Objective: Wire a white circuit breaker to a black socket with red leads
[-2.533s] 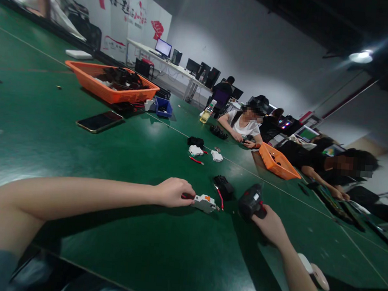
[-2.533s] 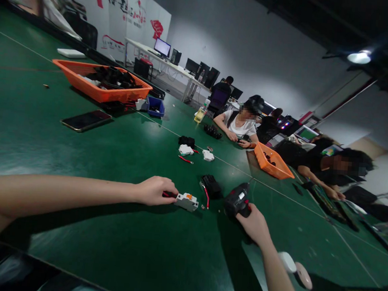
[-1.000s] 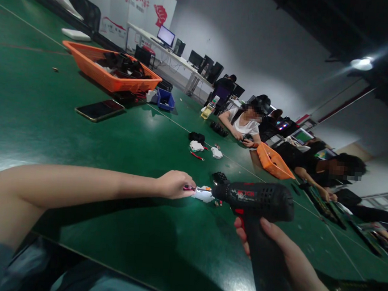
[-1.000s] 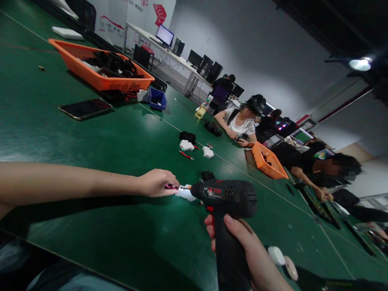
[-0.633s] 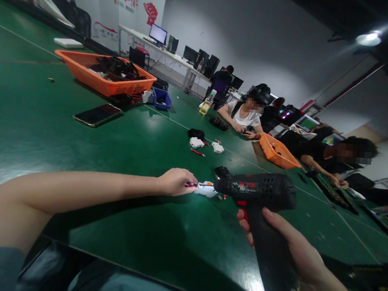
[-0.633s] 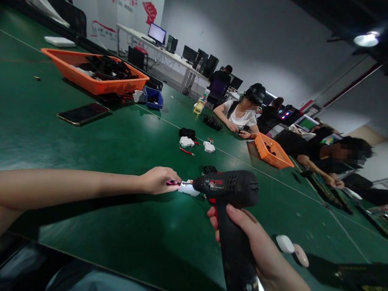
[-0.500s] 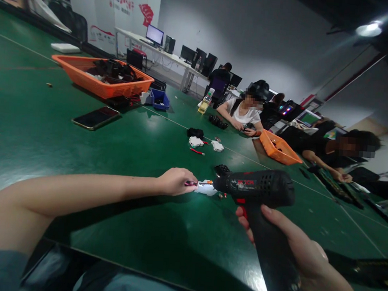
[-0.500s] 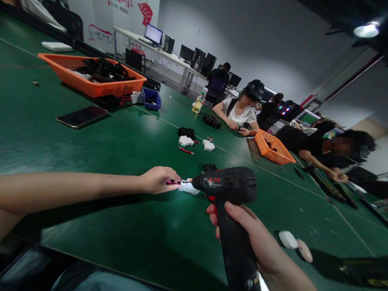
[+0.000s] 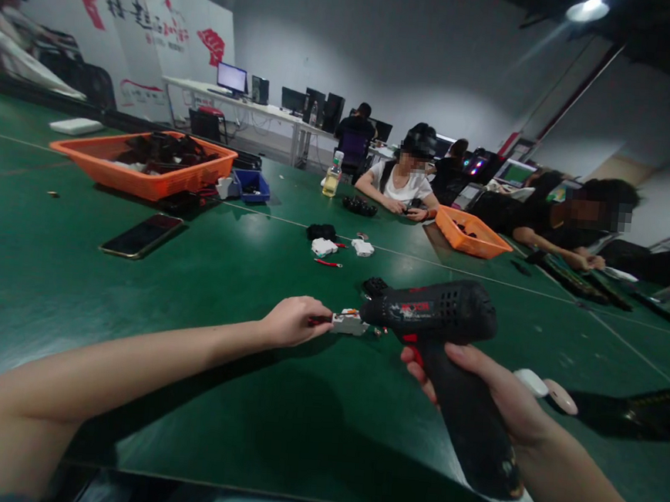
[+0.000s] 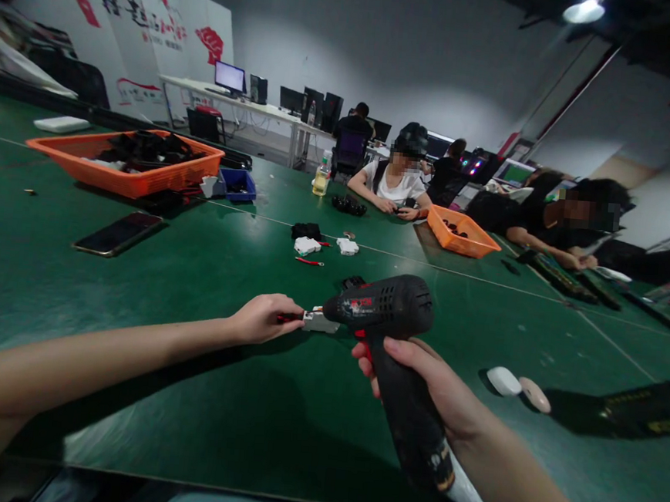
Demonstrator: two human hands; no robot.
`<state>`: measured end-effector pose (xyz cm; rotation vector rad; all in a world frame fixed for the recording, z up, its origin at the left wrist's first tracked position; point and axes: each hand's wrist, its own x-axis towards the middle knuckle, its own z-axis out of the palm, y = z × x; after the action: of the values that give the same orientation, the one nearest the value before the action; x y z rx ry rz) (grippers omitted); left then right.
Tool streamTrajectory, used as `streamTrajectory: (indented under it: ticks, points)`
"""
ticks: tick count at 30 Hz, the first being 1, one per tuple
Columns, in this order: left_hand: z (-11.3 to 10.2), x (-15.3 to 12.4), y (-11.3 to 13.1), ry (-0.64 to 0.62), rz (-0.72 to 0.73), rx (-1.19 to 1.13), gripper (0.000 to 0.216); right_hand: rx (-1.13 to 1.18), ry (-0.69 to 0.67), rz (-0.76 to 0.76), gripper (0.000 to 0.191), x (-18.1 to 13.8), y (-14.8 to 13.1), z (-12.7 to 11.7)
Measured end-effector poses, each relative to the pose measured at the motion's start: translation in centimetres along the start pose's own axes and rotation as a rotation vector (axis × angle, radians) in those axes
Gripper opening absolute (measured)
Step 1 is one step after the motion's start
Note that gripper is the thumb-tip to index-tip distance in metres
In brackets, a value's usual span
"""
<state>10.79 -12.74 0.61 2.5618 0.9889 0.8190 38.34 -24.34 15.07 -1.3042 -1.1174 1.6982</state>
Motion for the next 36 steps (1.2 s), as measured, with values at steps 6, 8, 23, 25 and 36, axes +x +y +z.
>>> streamTrajectory:
  ticks: [6, 8, 23, 25, 36]
  points:
    - [0.1, 0.1, 0.0, -0.039, -0.084, -0.044, 0.026, 0.049, 0.057, -0.297, 0.04, 1.3, 1.6, -4.2]
    - [0.2, 0.2, 0.0, -0.058, -0.093, -0.021, 0.027, -0.017, 0.143, -0.438, 0.043, 2.7, 2.2, -6.5]
    - [0.6, 0.8, 0.2, -0.076, -0.083, -0.028, 0.027, -1.444, 0.648, -0.281, 0.043, 9.8, 5.5, -18.9]
    - [0.6, 0.8, 0.3, -0.074, -0.084, -0.029, 0.027, -1.468, 0.623, -0.249, 0.045, 10.2, 5.6, -19.0]
    - [0.5, 0.8, 0.3, -0.06, -0.067, -0.016, 0.029, -1.525, 0.521, -0.137, 0.043, 11.1, 5.0, -18.7]
